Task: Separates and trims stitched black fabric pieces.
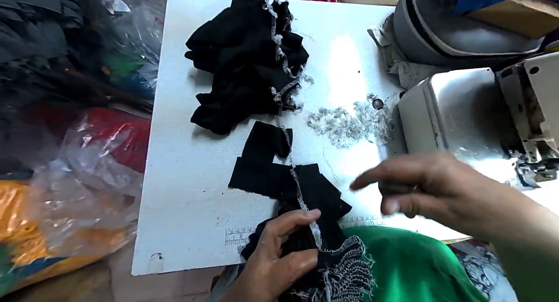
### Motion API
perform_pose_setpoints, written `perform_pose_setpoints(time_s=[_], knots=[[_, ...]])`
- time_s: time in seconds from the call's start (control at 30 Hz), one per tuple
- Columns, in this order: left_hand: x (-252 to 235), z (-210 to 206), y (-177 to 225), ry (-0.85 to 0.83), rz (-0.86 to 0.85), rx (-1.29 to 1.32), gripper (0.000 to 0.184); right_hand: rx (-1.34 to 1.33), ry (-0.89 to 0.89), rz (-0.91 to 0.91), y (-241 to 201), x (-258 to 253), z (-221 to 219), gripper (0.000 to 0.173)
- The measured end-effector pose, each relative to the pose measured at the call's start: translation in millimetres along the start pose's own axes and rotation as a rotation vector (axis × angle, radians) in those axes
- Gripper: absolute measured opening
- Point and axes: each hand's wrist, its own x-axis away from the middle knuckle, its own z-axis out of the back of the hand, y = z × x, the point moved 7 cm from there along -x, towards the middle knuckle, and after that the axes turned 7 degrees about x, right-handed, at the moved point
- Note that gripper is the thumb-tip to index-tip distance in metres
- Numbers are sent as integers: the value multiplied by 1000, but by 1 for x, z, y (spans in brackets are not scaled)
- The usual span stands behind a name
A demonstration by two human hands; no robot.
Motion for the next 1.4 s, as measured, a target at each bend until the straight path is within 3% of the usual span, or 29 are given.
perform_pose_setpoints(time_s=[0.13,0.27,0.37,0.53,0.8,0.9,1.0,1.1,1.23,1.4], knots=[[0,-2,2,-16,-56,-56,29,-212,-342,34,-2,4,-44,66],[-2,-2,3,-33,-115,-50,30,-288,-500,-53,5,5,-56,49],[-3,-4,4,-58,-137,-39,32,-357,-528,-85,10,3,-58,48],[-6,-5,4,-95,-153,-50,33,-406,-576,24,2,-4,-66,48],[-6,-6,3,-119,-111,-20,36,-439,-434,174,-8,-11,-60,39],[-7,-7,4,-139,-87,-20,39,-446,-166,15,2,-18,-36,47],[-8,-9,4,-162,-74,-8,39,-270,9,-241,10,-33,-26,39],[-9,-9,4,-173,-73,3,38,-49,-159,-340,8,-48,-51,35],[-7,-9,3,-164,-70,-3,38,65,-272,-306,8,-61,-69,19],[3,10,7,-70,-72,22,31,-20,-11,-235,14,-58,-45,6]])
